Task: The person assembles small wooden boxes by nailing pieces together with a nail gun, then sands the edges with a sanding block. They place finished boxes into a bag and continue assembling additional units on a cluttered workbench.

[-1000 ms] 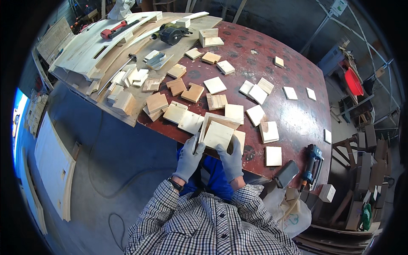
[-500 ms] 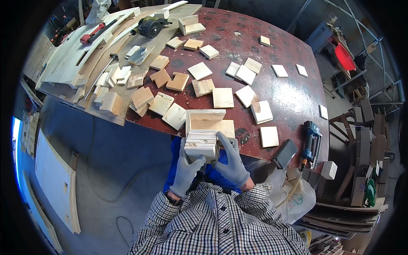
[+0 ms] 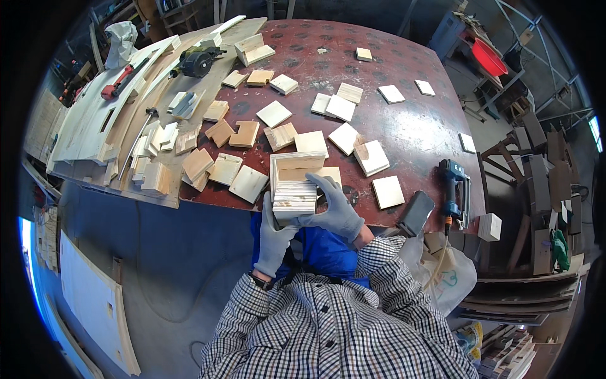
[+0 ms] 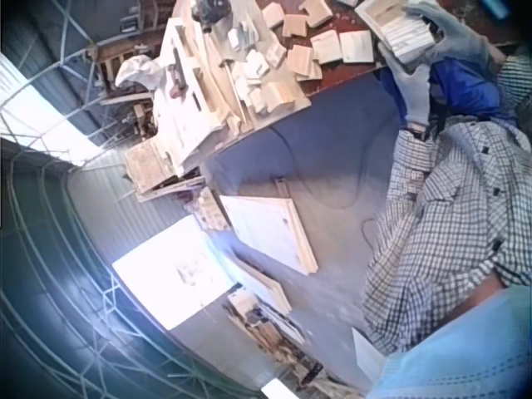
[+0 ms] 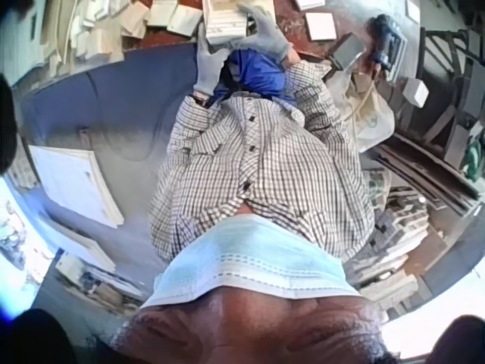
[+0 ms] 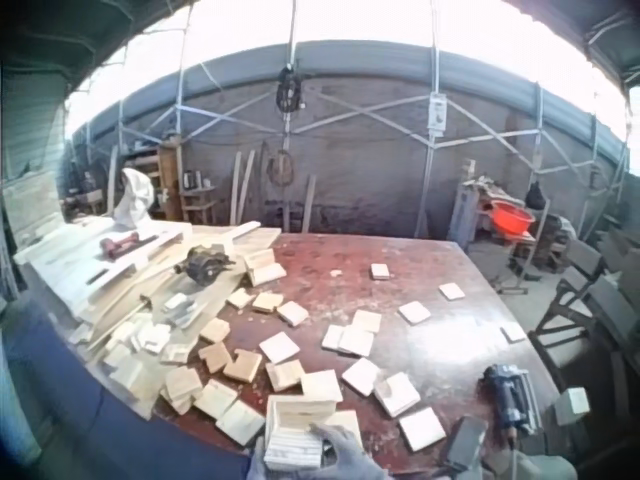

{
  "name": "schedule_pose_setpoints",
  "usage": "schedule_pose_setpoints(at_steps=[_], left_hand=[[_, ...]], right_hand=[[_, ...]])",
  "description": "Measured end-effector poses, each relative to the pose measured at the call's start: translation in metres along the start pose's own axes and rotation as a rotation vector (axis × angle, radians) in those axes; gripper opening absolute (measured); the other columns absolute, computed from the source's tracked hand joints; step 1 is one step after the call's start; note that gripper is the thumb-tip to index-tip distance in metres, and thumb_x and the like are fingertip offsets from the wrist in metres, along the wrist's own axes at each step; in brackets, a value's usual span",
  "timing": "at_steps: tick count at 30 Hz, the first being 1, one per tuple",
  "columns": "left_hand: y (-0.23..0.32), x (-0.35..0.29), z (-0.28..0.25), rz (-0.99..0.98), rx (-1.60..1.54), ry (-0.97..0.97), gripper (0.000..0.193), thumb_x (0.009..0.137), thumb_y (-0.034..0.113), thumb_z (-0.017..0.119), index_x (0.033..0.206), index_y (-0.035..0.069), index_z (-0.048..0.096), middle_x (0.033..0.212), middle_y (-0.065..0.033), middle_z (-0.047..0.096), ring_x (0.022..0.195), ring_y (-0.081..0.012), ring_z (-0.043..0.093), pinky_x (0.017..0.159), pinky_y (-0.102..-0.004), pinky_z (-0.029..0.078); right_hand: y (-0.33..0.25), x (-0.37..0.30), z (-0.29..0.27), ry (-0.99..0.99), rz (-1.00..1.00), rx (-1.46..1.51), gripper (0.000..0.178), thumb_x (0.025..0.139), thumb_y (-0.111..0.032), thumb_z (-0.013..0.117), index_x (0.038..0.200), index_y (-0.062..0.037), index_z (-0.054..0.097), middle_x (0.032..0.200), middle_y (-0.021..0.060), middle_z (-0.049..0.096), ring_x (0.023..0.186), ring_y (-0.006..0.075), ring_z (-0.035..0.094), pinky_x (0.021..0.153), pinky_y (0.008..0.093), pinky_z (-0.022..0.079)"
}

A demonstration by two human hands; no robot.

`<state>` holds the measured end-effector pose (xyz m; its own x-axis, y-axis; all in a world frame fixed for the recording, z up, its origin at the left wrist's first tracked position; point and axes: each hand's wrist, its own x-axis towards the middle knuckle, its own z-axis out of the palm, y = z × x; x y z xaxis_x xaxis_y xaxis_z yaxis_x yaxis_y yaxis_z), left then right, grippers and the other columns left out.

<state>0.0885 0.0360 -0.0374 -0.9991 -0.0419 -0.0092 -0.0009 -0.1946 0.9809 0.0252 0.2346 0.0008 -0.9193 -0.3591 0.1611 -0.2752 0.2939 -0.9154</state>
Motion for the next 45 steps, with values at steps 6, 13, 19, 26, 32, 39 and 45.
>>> schedule_pose_setpoints(at_steps=[6,13,19,26,32,39,45], left_hand=[[0.01,-0.046,-0.025,-0.017,-0.062,0.11,0.1,0.094,-0.005,0.074,0.171,0.002,0.01,0.166,-0.0172,0.037,0.149,-0.0311,0.048,0.117,-0.0416,0.049],[0.057,-0.053,-0.035,0.265,0.102,-0.253,0.136,0.081,0.059,0.088,0.172,0.004,0.004,0.175,-0.021,0.023,0.158,-0.0354,0.035,0.127,-0.05,0.035],[0.081,-0.024,-0.012,0.308,-0.177,-0.16,0.153,0.072,0.082,0.079,0.17,-0.002,-0.001,0.174,-0.0247,0.023,0.161,-0.0372,0.029,0.13,-0.0541,0.029],[0.079,-0.022,-0.011,0.484,0.01,-0.193,0.152,0.07,0.074,0.088,0.169,-0.005,0.004,0.164,-0.0251,0.039,0.152,-0.0381,0.045,0.123,-0.051,0.043],[0.082,-0.026,-0.023,0.552,0.289,-0.165,0.123,0.07,0.047,0.101,0.158,-0.003,0.031,0.143,-0.0205,0.059,0.135,-0.0323,0.062,0.115,-0.044,0.052],[0.073,-0.035,-0.025,0.664,0.45,-0.196,0.11,0.072,0.036,0.102,0.153,0.003,0.036,0.148,-0.0215,0.053,0.139,-0.0344,0.056,0.117,-0.0456,0.05],[0.069,-0.042,-0.019,0.594,0.351,-0.222,0.106,0.075,0.036,0.1,0.152,0.004,0.036,0.147,-0.0215,0.054,0.14,-0.034,0.055,0.117,-0.0447,0.049]], right_hand=[[-0.038,-0.037,-0.01,0.068,-0.216,0.117,0.1,0.07,-0.023,0.098,0.156,-0.0082,0.05,0.152,0.0131,0.055,0.147,0.0321,0.048,0.125,0.0448,0.039],[-0.07,-0.048,-0.009,0.035,-0.264,0.15,0.1,0.072,-0.025,0.097,0.157,-0.0061,0.048,0.156,0.012,0.054,0.148,0.0316,0.047,0.127,0.0438,0.036],[-0.073,-0.056,0.016,0.018,-0.244,0.405,0.109,0.07,-0.02,0.101,0.16,-0.0061,0.041,0.158,0.0114,0.044,0.15,0.0254,0.044,0.127,0.0427,0.037],[-0.057,-0.061,0.015,-0.007,-0.251,0.668,0.113,0.071,-0.024,0.102,0.161,-0.005,0.037,0.161,0.0149,0.042,0.153,0.0284,0.042,0.127,0.0441,0.036],[-0.053,-0.061,0.014,-0.052,-0.111,0.613,0.121,0.066,-0.043,0.103,0.16,-0.0029,0.038,0.163,0.0173,0.041,0.151,0.0309,0.044,0.127,0.0454,0.036],[-0.078,-0.038,-0.005,-0.114,-0.497,-0.201,0.132,0.062,-0.076,0.09,0.156,0.0028,0.042,0.147,0.0235,0.055,0.138,0.0387,0.054,0.115,0.0488,0.045],[-0.072,-0.046,0.013,0.077,-0.555,-0.075,0.122,0.063,-0.071,0.093,0.147,0.0075,0.052,0.131,0.023,0.065,0.115,0.0365,0.066,0.098,0.0463,0.055]])
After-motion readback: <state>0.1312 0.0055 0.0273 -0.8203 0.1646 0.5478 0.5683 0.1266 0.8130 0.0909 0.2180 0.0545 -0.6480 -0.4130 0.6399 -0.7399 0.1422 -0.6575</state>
